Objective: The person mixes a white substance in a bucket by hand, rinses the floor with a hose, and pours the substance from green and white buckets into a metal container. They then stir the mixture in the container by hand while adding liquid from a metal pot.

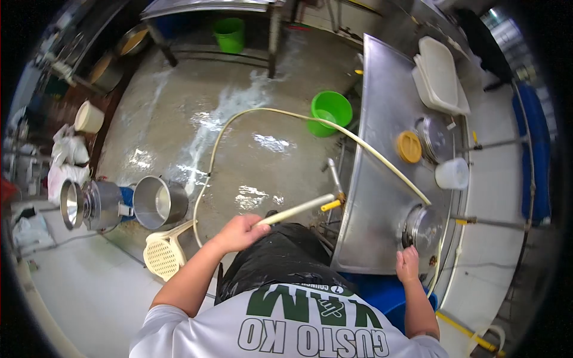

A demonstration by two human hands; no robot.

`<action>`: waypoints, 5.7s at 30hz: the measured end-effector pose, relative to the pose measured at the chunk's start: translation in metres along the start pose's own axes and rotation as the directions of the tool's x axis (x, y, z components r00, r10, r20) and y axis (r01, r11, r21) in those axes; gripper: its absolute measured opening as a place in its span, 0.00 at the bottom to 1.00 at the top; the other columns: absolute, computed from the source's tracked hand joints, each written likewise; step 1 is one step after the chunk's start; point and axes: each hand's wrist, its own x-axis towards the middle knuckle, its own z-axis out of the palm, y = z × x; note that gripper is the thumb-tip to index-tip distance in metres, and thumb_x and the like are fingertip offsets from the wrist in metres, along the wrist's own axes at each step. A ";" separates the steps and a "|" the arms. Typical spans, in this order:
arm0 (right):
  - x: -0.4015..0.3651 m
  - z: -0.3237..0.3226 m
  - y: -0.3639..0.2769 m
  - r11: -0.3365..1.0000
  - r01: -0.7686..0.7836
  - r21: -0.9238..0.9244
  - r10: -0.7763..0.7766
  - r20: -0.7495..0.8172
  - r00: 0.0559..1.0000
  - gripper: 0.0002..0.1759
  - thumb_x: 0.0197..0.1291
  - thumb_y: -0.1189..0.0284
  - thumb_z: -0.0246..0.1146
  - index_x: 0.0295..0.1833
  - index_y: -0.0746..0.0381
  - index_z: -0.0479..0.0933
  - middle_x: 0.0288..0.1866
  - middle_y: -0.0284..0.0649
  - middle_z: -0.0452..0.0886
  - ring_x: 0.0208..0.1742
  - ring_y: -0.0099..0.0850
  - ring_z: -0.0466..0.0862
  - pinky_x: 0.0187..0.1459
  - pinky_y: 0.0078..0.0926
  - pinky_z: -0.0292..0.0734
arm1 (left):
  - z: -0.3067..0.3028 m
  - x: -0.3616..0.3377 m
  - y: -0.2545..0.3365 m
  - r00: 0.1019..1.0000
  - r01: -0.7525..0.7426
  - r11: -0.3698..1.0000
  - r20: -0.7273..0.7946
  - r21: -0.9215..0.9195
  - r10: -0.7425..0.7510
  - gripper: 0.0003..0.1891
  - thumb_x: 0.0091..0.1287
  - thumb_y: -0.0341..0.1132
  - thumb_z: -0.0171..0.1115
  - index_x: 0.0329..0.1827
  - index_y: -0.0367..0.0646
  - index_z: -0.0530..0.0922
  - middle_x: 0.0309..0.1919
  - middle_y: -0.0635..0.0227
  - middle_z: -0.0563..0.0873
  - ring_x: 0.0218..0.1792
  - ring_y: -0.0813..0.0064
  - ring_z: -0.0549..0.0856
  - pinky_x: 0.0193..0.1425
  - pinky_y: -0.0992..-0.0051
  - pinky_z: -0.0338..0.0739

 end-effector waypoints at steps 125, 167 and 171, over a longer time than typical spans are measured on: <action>1.336 0.732 -1.696 0.112 0.942 0.317 -0.115 0.945 -0.305 0.08 0.71 0.66 0.55 0.49 0.56 0.77 0.31 0.39 0.80 0.22 0.34 0.80 0.21 0.34 0.75 | -0.989 0.433 -0.209 -0.377 -0.862 -0.147 0.807 -0.486 -0.455 0.27 0.76 0.56 0.56 0.43 0.34 0.83 0.34 0.48 0.87 0.38 0.52 0.84 0.49 0.56 0.77; 0.887 0.623 -1.457 -0.763 -0.409 0.501 0.641 0.673 -0.369 0.23 0.53 0.59 0.69 0.52 0.61 0.82 0.41 0.49 0.86 0.39 0.46 0.86 0.42 0.41 0.83 | -1.117 0.797 -0.072 0.780 -0.617 0.247 0.539 0.747 0.317 0.28 0.76 0.53 0.53 0.52 0.32 0.85 0.52 0.37 0.86 0.58 0.41 0.84 0.66 0.52 0.77; 0.842 0.594 -1.373 -0.828 0.089 0.554 0.448 0.749 -0.489 0.12 0.67 0.65 0.64 0.45 0.64 0.82 0.34 0.42 0.84 0.27 0.37 0.86 0.28 0.37 0.83 | -1.055 0.822 -0.060 0.868 -0.494 0.267 0.453 0.827 0.203 0.27 0.75 0.53 0.55 0.50 0.33 0.87 0.49 0.39 0.88 0.54 0.44 0.88 0.61 0.55 0.81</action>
